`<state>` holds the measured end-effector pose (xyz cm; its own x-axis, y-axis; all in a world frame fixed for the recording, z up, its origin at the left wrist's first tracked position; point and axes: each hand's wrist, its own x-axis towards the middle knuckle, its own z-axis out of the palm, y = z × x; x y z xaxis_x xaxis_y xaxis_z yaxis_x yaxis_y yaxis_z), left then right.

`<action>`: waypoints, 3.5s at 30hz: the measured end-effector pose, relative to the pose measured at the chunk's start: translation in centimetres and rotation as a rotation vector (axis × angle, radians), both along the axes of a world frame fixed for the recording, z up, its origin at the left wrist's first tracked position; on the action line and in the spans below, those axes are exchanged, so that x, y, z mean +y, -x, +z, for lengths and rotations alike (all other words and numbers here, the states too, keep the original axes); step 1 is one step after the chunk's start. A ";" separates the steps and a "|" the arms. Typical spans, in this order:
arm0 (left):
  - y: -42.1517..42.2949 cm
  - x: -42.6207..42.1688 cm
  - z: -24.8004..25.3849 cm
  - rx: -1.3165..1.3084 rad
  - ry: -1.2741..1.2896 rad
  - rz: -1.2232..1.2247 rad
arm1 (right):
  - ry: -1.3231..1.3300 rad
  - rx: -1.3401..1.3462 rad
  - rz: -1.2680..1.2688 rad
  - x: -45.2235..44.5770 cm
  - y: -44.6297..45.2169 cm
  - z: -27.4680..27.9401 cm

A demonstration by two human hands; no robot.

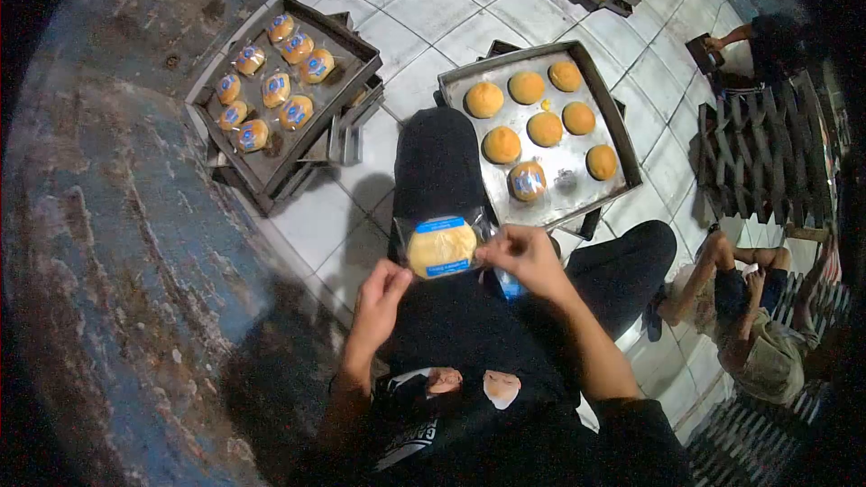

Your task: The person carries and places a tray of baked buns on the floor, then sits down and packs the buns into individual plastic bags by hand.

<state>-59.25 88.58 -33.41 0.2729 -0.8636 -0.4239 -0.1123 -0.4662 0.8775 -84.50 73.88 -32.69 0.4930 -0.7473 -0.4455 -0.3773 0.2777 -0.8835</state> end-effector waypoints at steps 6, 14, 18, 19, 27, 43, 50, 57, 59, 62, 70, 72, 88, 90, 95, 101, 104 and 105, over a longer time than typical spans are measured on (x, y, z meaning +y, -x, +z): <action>-0.9 -0.3 -2.8 0.033 0.079 -0.086 | -0.272 -0.247 0.187 -1.9 0.1 -2.0; 2.2 -4.7 -0.2 -0.184 0.278 -0.042 | -0.246 -0.446 0.314 -2.6 5.3 2.3; 3.1 -6.5 -0.6 -0.464 0.313 -0.091 | 0.300 0.006 -0.221 -3.6 9.7 2.3; 3.0 -6.6 -0.7 -0.460 0.318 -0.102 | 0.376 0.077 -0.367 -5.0 11.1 0.3; 2.1 -6.5 -1.0 -0.568 0.333 -0.187 | 0.636 1.261 -0.001 -7.6 17.1 -10.2; 6.4 -6.4 1.0 0.283 0.343 -0.109 | 0.529 0.555 0.838 2.7 9.0 -9.8; 10.8 -5.3 0.9 0.586 0.147 0.068 | 0.615 0.467 0.434 -0.3 7.9 -0.7; 8.3 -6.9 1.0 0.550 0.212 0.069 | 0.869 0.568 0.861 3.9 7.1 -10.5; 7.8 -7.2 1.1 0.564 0.195 0.061 | 0.637 0.290 0.326 0.1 7.3 -6.1; 9.8 -7.1 0.9 0.684 0.116 0.098 | 0.120 -0.008 -0.057 -3.5 9.7 0.3; 10.4 -10.5 1.4 0.729 -0.038 -0.032 | 0.144 -0.422 -0.522 -4.3 8.0 4.7; 8.4 -10.8 0.6 0.606 0.003 -0.055 | 0.023 -0.269 -0.453 -6.1 9.5 3.7; -0.4 -11.5 -0.8 0.442 0.120 0.424 | 0.646 0.639 -0.027 -22.5 1.0 -25.2; -0.6 -11.5 -0.8 0.488 0.102 0.436 | 0.688 0.576 -0.069 -19.4 -0.7 -23.9; -0.6 -11.9 0.1 0.511 0.093 0.439 | 0.585 0.115 -0.290 -14.8 -1.1 -14.7; 1.5 -12.6 0.7 0.521 0.049 0.326 | -0.173 -0.809 -0.532 -10.6 3.0 1.7; 3.6 -12.6 0.7 0.572 0.056 0.262 | 0.140 -0.625 -0.371 -8.3 4.2 5.1; 4.2 -12.5 1.1 0.604 0.061 0.227 | 0.401 -0.326 -0.226 -7.3 4.3 6.4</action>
<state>-63.41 76.04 -32.35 0.1801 -0.8402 -0.5115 0.5051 -0.3672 0.7810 -88.83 66.59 -26.27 0.3656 -0.9297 0.0440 -0.0371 -0.0618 -0.9974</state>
